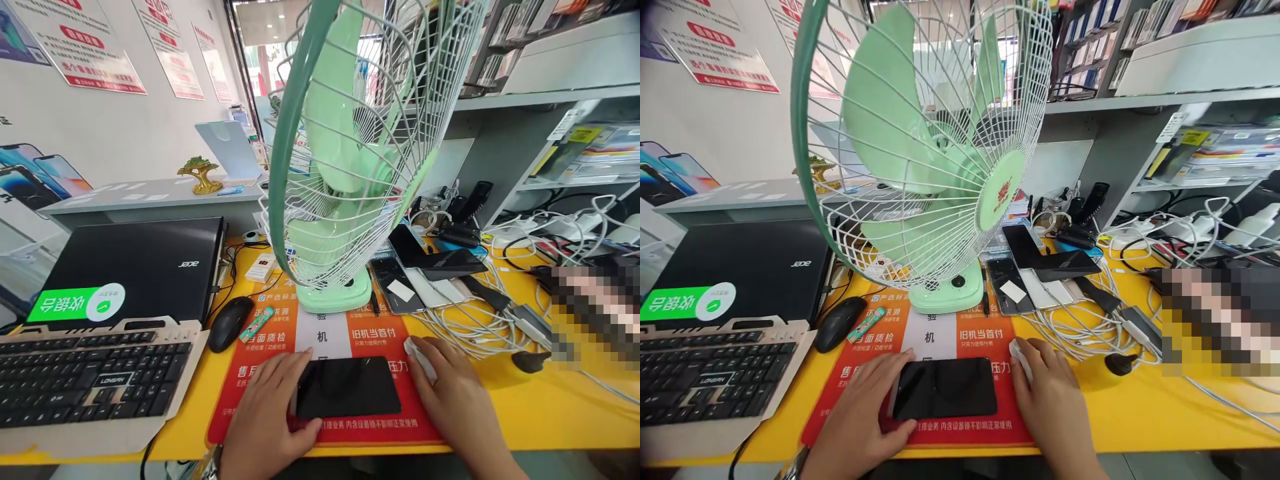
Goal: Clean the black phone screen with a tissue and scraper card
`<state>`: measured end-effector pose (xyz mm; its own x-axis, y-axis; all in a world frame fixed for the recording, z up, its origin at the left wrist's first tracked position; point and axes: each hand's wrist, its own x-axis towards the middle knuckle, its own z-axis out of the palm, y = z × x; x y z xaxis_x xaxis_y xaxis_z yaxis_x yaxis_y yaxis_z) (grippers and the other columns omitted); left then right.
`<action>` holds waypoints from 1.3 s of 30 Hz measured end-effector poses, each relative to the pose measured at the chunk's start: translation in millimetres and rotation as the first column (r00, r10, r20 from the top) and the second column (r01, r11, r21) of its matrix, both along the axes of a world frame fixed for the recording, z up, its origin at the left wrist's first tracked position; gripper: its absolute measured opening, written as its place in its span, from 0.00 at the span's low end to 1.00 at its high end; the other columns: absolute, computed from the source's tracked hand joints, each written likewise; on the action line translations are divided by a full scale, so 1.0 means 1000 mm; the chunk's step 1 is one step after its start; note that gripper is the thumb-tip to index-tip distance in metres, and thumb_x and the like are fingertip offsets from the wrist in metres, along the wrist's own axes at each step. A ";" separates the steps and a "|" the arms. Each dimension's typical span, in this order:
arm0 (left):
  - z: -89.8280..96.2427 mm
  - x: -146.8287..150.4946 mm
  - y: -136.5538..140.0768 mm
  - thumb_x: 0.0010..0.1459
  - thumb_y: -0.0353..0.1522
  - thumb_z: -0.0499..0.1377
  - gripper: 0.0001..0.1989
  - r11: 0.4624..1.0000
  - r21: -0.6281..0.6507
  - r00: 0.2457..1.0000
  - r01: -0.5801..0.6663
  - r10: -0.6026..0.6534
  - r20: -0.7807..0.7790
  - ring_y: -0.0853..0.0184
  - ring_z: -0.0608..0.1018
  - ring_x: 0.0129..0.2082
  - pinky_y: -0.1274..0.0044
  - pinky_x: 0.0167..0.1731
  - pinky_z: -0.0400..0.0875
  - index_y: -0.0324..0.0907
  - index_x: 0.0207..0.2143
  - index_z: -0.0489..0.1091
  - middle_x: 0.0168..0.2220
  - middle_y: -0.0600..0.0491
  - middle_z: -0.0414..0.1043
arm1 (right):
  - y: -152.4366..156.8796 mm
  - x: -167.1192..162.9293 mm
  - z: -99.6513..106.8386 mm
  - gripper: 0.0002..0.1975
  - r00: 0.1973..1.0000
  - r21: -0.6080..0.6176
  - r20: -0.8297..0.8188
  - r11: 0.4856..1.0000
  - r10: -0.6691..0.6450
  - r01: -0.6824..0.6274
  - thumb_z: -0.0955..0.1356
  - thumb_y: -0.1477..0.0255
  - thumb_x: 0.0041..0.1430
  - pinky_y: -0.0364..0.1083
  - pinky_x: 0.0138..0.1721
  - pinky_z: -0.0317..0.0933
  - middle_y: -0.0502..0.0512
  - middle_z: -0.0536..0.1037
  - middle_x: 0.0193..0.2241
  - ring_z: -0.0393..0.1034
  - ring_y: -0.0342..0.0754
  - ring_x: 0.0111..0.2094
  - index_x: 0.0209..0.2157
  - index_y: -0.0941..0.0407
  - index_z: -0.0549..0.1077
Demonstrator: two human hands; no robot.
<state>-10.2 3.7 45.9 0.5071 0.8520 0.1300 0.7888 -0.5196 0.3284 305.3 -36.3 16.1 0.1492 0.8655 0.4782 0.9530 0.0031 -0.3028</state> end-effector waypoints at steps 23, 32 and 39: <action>0.005 0.004 0.005 0.53 0.31 0.62 0.41 0.995 -0.101 0.997 0.019 -0.012 0.076 0.51 0.67 0.59 0.55 0.57 0.65 0.51 0.67 0.50 0.58 0.49 0.68 | -0.010 -0.110 0.023 0.16 0.898 -0.030 0.116 0.905 0.424 -0.423 0.65 0.79 0.59 0.49 0.45 0.59 0.54 0.77 0.41 0.67 0.52 0.43 0.48 0.56 0.74; 0.007 0.004 0.005 0.55 0.34 0.61 0.40 0.992 -0.119 0.998 0.030 -0.024 0.050 0.51 0.66 0.59 0.55 0.58 0.62 0.54 0.67 0.49 0.58 0.50 0.67 | -0.003 -0.089 0.024 0.13 0.955 -0.062 0.186 0.973 0.230 -0.222 0.65 0.75 0.62 0.53 0.46 0.54 0.55 0.78 0.42 0.66 0.55 0.44 0.47 0.55 0.76; 0.003 0.002 0.004 0.56 0.33 0.60 0.40 0.997 -0.068 0.999 0.035 -0.032 0.041 0.52 0.67 0.58 0.57 0.56 0.64 0.54 0.68 0.47 0.57 0.51 0.68 | -0.010 -0.102 0.018 0.13 0.937 -0.018 0.153 0.949 0.313 -0.314 0.67 0.73 0.62 0.52 0.48 0.53 0.53 0.78 0.41 0.66 0.54 0.45 0.48 0.53 0.75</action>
